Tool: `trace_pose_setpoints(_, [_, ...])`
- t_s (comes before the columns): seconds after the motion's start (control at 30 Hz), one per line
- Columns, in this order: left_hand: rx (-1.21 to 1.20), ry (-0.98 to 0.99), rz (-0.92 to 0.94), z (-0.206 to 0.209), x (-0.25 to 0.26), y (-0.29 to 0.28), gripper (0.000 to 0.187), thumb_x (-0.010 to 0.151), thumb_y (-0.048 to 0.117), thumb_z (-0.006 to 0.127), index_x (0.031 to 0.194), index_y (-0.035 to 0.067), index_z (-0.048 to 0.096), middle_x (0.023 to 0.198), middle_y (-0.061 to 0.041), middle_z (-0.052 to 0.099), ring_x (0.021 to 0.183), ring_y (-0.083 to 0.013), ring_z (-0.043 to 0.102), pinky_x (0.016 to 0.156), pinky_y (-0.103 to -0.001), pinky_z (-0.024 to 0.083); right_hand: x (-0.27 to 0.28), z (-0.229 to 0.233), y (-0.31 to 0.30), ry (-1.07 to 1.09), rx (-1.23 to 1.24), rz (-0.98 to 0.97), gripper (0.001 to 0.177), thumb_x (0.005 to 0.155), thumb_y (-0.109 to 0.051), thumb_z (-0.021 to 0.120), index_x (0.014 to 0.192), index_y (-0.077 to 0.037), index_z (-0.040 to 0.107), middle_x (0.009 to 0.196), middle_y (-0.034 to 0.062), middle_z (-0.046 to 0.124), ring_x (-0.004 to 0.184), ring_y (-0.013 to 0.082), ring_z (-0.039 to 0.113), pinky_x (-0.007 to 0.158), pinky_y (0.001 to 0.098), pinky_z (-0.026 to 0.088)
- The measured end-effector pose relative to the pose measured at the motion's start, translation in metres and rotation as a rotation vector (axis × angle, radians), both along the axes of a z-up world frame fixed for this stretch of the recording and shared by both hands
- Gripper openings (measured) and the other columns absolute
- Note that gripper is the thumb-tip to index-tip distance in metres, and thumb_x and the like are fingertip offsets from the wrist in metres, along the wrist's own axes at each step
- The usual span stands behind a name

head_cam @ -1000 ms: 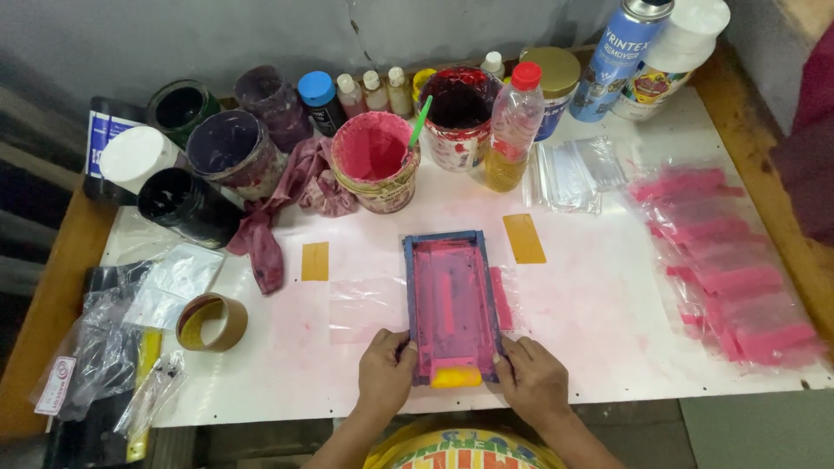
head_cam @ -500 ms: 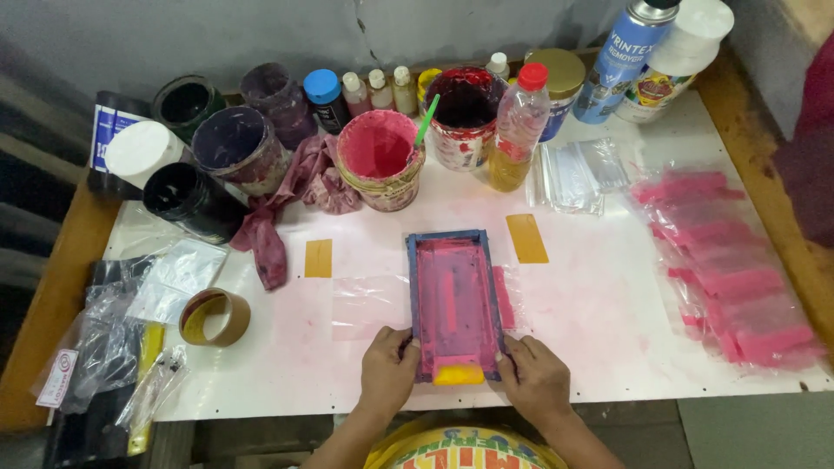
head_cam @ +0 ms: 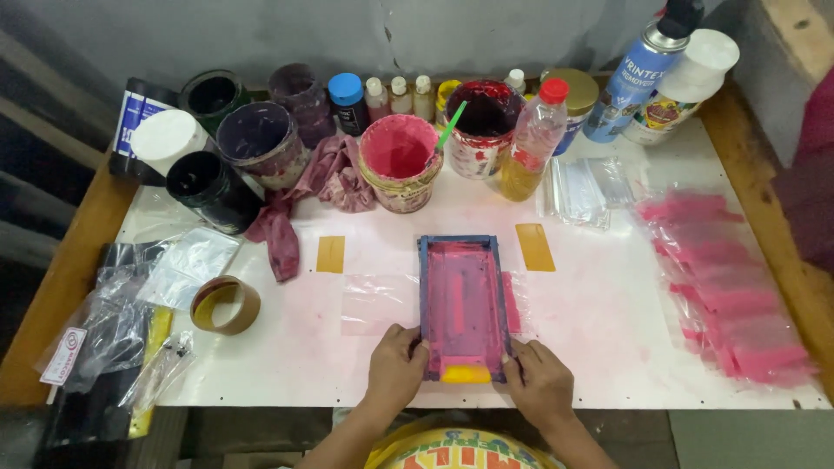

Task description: The person uses a yellow squeegee to spread pink ink evenly across a rectangular screen printing frame. They repeatedly pull the ink from one side to the other to ensure full coverage of the mesh. The workspace is a white table cluttered with various paint containers, bottles, and plastic bags.

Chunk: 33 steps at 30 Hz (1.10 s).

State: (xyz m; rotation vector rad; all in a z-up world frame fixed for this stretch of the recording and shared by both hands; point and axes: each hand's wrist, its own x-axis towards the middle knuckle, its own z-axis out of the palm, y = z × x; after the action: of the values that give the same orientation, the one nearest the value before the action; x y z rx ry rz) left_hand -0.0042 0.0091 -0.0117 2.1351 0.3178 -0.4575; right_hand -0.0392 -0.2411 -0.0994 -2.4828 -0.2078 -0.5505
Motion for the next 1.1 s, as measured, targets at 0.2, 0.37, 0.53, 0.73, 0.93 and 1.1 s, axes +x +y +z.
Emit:
trace_pose_setpoints(0.2, [-0.027, 0.024, -0.001, 0.008, -0.001, -0.001, 0.043, 0.100, 0.033, 0.056, 0.135, 0.011, 0.067, 0.105, -0.003, 0.062, 0.098, -0.0199, 0.070, 0.087, -0.029, 0.067, 0.001, 0.004, 0.001, -0.003, 0.027, 0.019, 0.032, 0.095, -0.026, 0.062, 0.112, -0.004, 0.075, 0.082, 0.0047, 0.071, 0.068, 0.0193, 0.065, 0.053, 0.0353, 0.053])
trace_pose_setpoints(0.37, [-0.003, 0.045, 0.016, 0.010, 0.000, -0.004, 0.043, 0.100, 0.032, 0.057, 0.137, 0.012, 0.066, 0.105, -0.003, 0.063, 0.098, -0.0195, 0.069, 0.088, -0.030, 0.065, 0.001, -0.006, -0.003, 0.034, 0.018, 0.009, 0.031, 0.093, -0.027, 0.062, 0.113, -0.006, 0.074, 0.083, 0.0035, 0.070, 0.069, 0.0194, 0.065, 0.054, 0.0356, 0.054])
trace_pose_setpoints(0.53, [-0.015, 0.044, 0.042, 0.016, 0.001, -0.008, 0.040, 0.098, 0.032, 0.059, 0.132, 0.013, 0.072, 0.098, -0.002, 0.061, 0.088, -0.0161, 0.067, 0.078, -0.028, 0.064, 0.000, -0.007, -0.003, 0.052, 0.028, 0.005, 0.034, 0.091, -0.025, 0.066, 0.115, -0.003, 0.074, 0.089, 0.0052, 0.074, 0.073, 0.0198, 0.069, 0.059, 0.0359, 0.059])
trace_pose_setpoints(0.73, [0.013, 0.025, 0.036, 0.014, 0.002, -0.011, 0.041, 0.098, 0.032, 0.057, 0.132, 0.014, 0.072, 0.096, -0.002, 0.061, 0.087, -0.0156, 0.068, 0.074, -0.026, 0.065, 0.001, 0.000, -0.003, 0.044, 0.042, 0.025, 0.031, 0.093, -0.024, 0.064, 0.114, -0.003, 0.074, 0.089, 0.0059, 0.075, 0.074, 0.0188, 0.068, 0.057, 0.0353, 0.058])
trace_pose_setpoints(0.93, [-0.001, 0.079, 0.066, 0.015, 0.002, -0.010, 0.041, 0.099, 0.033, 0.057, 0.133, 0.015, 0.070, 0.099, -0.002, 0.060, 0.093, -0.0147, 0.069, 0.080, -0.025, 0.068, -0.001, -0.004, -0.003, 0.063, 0.035, 0.023, 0.034, 0.094, -0.030, 0.065, 0.113, -0.003, 0.073, 0.087, 0.0070, 0.073, 0.073, 0.0191, 0.069, 0.053, 0.0350, 0.057])
trace_pose_setpoints(1.1, [-0.012, -0.043, 0.021, -0.002, 0.000, -0.003, 0.034, 0.097, 0.028, 0.060, 0.123, 0.013, 0.076, 0.094, -0.003, 0.060, 0.083, -0.0161, 0.067, 0.073, -0.028, 0.061, 0.001, 0.004, 0.002, -0.034, 0.062, -0.019, 0.023, 0.093, -0.021, 0.066, 0.108, -0.007, 0.076, 0.085, 0.0021, 0.070, 0.071, 0.0183, 0.066, 0.060, 0.0336, 0.053])
